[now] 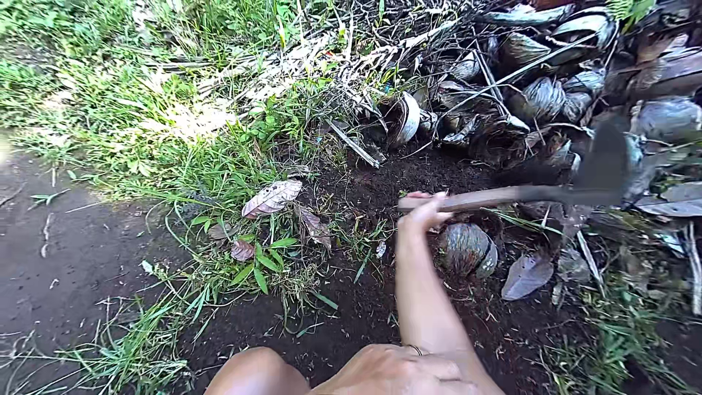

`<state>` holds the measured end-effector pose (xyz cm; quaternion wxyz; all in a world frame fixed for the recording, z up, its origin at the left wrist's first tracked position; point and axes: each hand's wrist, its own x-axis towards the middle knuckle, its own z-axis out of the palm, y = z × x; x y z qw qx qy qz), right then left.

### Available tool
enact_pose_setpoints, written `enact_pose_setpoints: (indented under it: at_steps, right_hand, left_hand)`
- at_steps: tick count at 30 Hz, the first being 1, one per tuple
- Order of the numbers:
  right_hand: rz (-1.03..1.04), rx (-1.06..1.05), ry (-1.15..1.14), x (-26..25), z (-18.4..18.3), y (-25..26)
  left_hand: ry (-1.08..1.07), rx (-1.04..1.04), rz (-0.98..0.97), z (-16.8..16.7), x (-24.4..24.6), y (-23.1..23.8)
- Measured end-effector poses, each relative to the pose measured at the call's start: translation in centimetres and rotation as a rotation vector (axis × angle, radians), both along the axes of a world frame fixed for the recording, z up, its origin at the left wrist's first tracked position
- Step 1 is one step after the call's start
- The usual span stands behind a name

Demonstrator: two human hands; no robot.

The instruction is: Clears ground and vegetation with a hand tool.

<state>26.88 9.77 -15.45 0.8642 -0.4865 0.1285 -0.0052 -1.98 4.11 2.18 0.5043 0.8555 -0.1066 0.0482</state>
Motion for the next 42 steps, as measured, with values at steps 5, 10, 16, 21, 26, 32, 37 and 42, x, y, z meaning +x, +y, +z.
enact_pose_setpoints:
  at_steps: [5, 10, 16, 21, 26, 32, 37, 42]
  right_hand:
    - [0.83, -0.416, 0.462, -7.6, -9.2, 1.1]
    - [0.817, -0.378, 0.478, -3.7, -7.4, -3.2]
    - [0.739, -0.132, 0.503, -6.1, -7.3, 0.7]
    - [0.91, -0.475, 0.42, -6.5, -8.5, -9.2]
    - [0.806, -0.755, 0.173, -2.1, -3.8, -13.5]
    - [0.13, -0.304, -0.198, 2.7, 4.4, -9.6]
    - [-0.018, -0.146, -0.028, -0.3, 1.0, -2.1]
    - [0.813, -0.356, 0.542, -9.0, -8.1, -0.1]
  left_hand:
    - [0.017, 0.054, 0.011, -0.4, 1.0, -0.2]
    - [0.002, 0.037, -0.01, -0.1, 1.0, -0.4]
    - [-0.016, 0.042, -0.009, 0.3, 1.0, -1.4]
    - [-0.04, 0.061, -0.029, 0.1, 1.1, -1.1]
    - [-0.066, 0.029, -0.059, -0.2, 0.7, -1.5]
    - [-0.028, 0.035, -0.033, -0.5, 0.9, -0.5]
    - [-0.011, 0.022, -0.025, -0.1, 1.0, -0.1]
    - [-0.016, 0.059, -0.005, -0.4, 1.6, -0.7]
